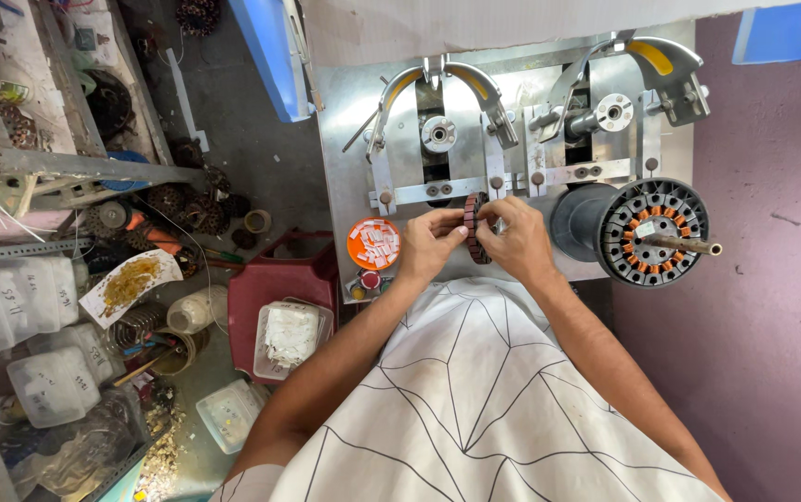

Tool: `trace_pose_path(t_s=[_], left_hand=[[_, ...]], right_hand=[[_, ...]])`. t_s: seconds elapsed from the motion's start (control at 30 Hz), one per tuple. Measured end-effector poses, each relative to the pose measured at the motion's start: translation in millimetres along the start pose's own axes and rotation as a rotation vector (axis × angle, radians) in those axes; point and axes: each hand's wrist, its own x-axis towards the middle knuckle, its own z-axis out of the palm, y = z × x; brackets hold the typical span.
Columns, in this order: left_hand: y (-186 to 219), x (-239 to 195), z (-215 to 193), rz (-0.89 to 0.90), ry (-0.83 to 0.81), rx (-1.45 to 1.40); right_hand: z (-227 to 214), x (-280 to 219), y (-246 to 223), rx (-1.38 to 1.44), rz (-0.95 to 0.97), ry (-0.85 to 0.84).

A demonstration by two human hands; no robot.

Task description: The person inserts white insulation strips into the slots of a motor stator core by hand while working at a machine workbench.

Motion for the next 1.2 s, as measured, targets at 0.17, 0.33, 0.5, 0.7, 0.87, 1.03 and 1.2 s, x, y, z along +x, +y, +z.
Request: trace_pose_path(t_s=[0.17,0.33,0.5,0.7,0.87,1.03,1.2], left_hand=[[-3,3,-4,-0.006,-0.006,-0.047],[-5,2,-4,-0.047,0.014,-0.169],[-10,4,0,-0.073,0.048,-0.170],[-4,5,1,-0.013,0.092,-0.009],[4,4,-1,0.012,0.105,0.044],[8,4,-2,0.046,0.101,0.085],[0,11,-3,0.058,0.109,0.127]], right_hand=[[-6,-2,9,0.181,0.268,-0.092],[-5,-6,23,0.131,0.251,-0.062],[4,-6,24,0.071,0.173,-0.059],[0,-2,15,0.016,0.143,-0.092],[-4,1,7,0.022,0.050,-0.100],[-6,2,-4,-0.036,0.040,-0.123],[-6,4,-5,-0.058,0.014,-0.125]])
